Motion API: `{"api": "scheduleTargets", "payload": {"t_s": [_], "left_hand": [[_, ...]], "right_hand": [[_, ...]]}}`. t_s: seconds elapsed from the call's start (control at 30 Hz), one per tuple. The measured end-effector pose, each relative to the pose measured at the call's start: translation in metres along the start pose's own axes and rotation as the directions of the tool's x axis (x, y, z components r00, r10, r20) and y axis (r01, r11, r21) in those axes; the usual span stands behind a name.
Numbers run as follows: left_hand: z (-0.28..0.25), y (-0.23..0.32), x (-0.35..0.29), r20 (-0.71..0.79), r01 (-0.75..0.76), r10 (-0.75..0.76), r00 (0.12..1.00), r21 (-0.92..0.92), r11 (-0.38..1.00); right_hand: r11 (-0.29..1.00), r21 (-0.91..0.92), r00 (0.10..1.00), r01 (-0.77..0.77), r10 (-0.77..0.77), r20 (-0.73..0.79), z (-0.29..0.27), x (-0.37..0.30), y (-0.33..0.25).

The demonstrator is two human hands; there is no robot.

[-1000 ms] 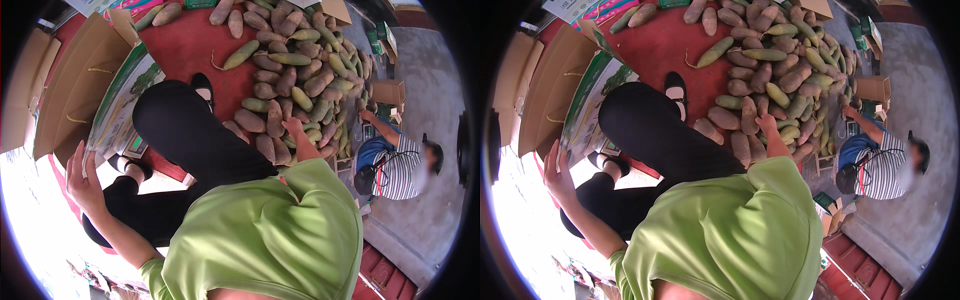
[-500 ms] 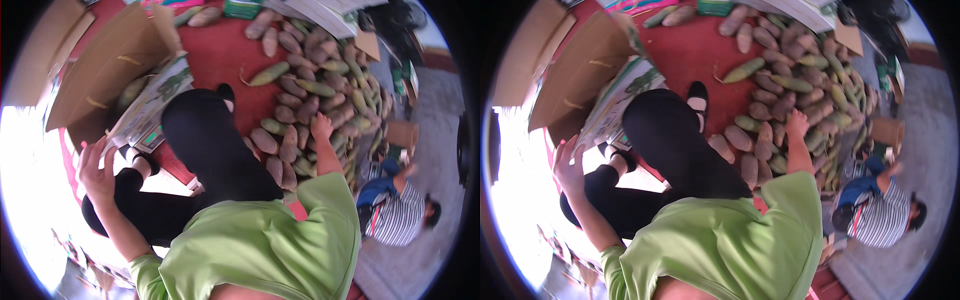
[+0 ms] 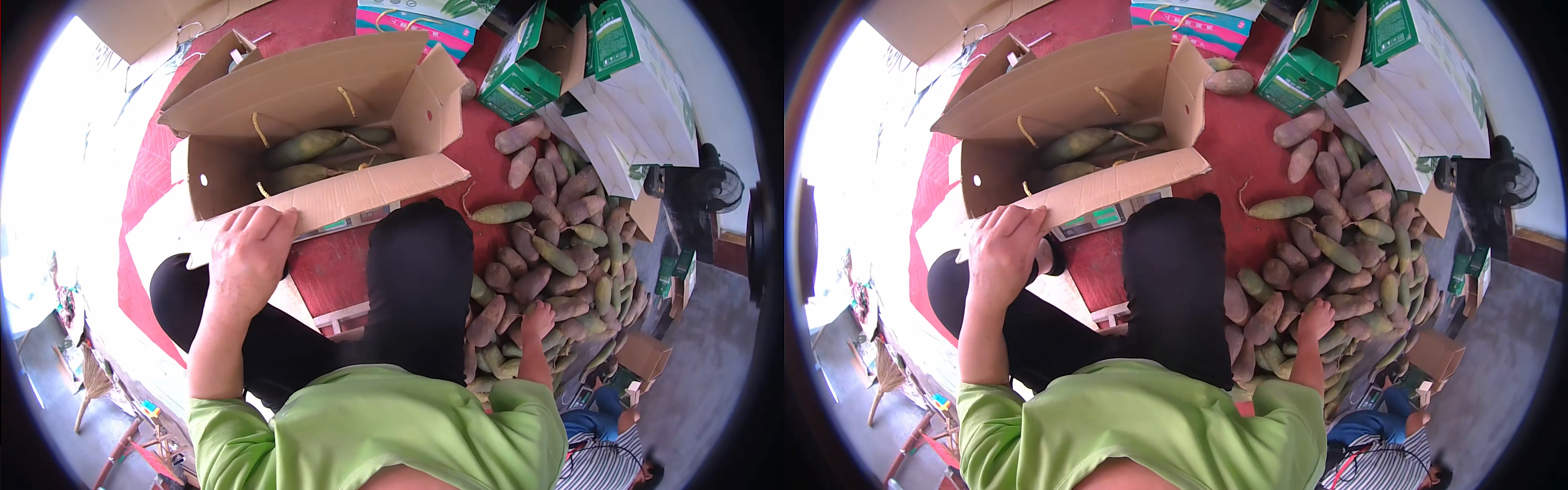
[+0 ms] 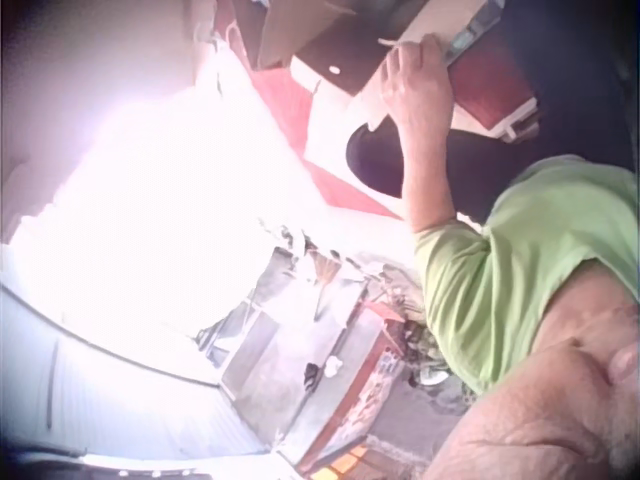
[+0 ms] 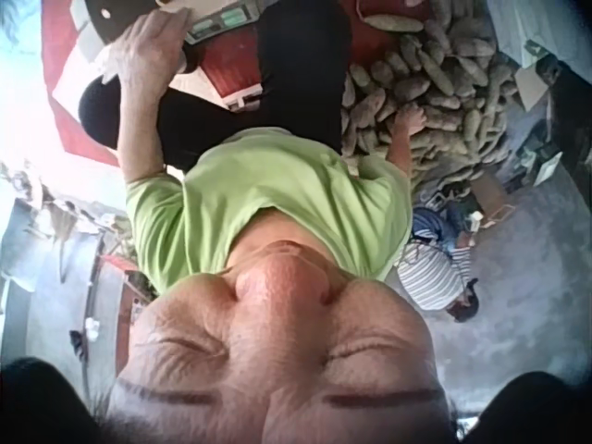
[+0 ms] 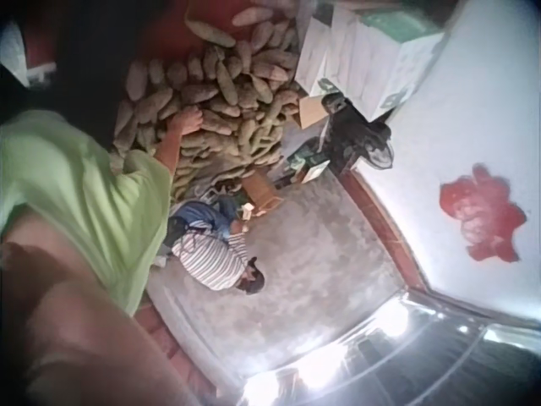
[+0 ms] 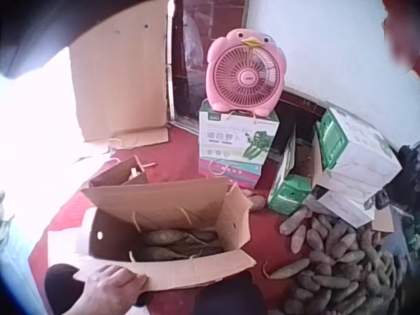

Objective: Sorting and packing winter melons into cardboard boxes and weighing them on a scale.

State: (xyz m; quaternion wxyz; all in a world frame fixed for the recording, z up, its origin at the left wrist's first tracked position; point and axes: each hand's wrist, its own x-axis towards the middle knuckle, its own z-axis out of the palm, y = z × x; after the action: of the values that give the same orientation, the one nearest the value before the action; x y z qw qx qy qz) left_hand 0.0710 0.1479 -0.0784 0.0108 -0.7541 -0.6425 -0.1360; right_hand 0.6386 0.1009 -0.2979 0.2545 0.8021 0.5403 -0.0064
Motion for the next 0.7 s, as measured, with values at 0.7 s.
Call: {"api": "scheduleTargets", "payload": {"t_s": [0.7], "left_hand": [[0.000, -0.012, -0.010, 0.078, 0.045, -0.037, 0.996, -0.103, 0.994]], "right_hand": [[-0.297, 0.691, 0.722, 0.659, -0.006, -0.691, -0.361, -0.019, -0.094]]}}
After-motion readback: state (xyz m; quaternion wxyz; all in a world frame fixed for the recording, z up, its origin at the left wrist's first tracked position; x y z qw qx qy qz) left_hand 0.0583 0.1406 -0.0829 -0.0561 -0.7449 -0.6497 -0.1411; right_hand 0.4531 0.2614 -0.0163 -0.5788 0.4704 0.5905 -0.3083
